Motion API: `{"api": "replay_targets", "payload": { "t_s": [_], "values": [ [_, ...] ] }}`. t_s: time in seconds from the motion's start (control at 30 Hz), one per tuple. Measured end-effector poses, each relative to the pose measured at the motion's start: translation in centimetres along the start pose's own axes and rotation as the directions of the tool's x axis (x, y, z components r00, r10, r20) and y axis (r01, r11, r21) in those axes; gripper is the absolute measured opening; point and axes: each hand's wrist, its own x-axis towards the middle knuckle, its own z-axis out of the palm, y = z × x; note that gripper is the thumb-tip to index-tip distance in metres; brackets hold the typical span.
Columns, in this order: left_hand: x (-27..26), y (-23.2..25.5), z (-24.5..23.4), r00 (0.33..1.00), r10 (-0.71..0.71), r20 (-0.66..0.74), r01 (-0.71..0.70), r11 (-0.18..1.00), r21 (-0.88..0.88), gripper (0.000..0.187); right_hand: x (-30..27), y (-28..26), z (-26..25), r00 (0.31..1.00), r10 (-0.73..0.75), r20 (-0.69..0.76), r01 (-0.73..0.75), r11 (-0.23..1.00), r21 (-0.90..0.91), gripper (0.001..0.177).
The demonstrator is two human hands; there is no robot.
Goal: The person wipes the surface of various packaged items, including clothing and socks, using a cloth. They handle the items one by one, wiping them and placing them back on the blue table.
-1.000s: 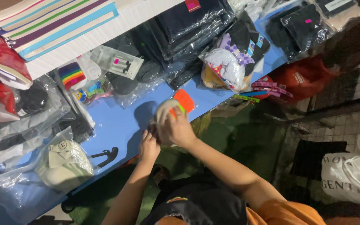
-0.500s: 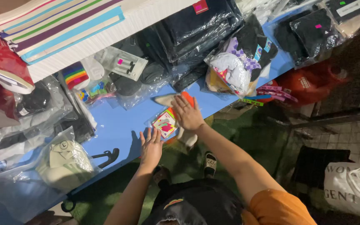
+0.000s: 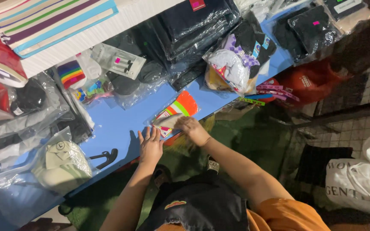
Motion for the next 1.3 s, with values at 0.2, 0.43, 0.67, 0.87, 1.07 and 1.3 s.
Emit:
{"api": "replay_targets", "payload": {
  "t_s": [0.2, 0.43, 0.67, 0.87, 1.07, 1.3],
  "values": [
    [-0.8, -0.2, 0.2, 1.000, 0.023, -0.013, -0.024, 0.999, -0.046, 0.071, -4.2, 4.9, -0.5, 0.996, 0.034, -0.083, -0.053, 0.970, -0.236, 0.047],
    [-1.3, -0.7, -0.6, 0.992, 0.097, -0.078, -0.098, 0.995, -0.008, 0.025, -2.8, -1.6, -6.1, 0.954, 0.289, 0.082, -0.274, 0.948, -0.161, 0.056],
    [0.8, 3.0, -5.8, 0.968, 0.187, -0.168, -0.191, 0.982, -0.005, 0.053, -0.3, -4.6, -4.4, 0.891, 0.341, 0.301, -0.255, 0.922, -0.290, 0.097],
    [-0.2, 2.5, -2.1, 0.969, 0.222, -0.110, -0.225, 0.974, -0.019, 0.021, -3.8, -2.5, -1.2, 0.981, 0.148, 0.126, -0.090, 0.920, -0.382, 0.067],
    [6.0, 5.6, -11.2, 0.896, 0.280, -0.346, -0.361, 0.912, -0.197, 0.018, -1.7, -0.9, -3.3, 0.980, 0.189, -0.059, -0.197, 0.962, -0.189, 0.039],
    [18.3, -4.5, -5.7, 0.843, -0.287, -0.454, -0.055, 0.794, -0.605, 0.052, 3.8, 2.9, -13.0, 0.605, 0.731, -0.315, -0.622, 0.681, 0.386, 0.022]
  ]
}}
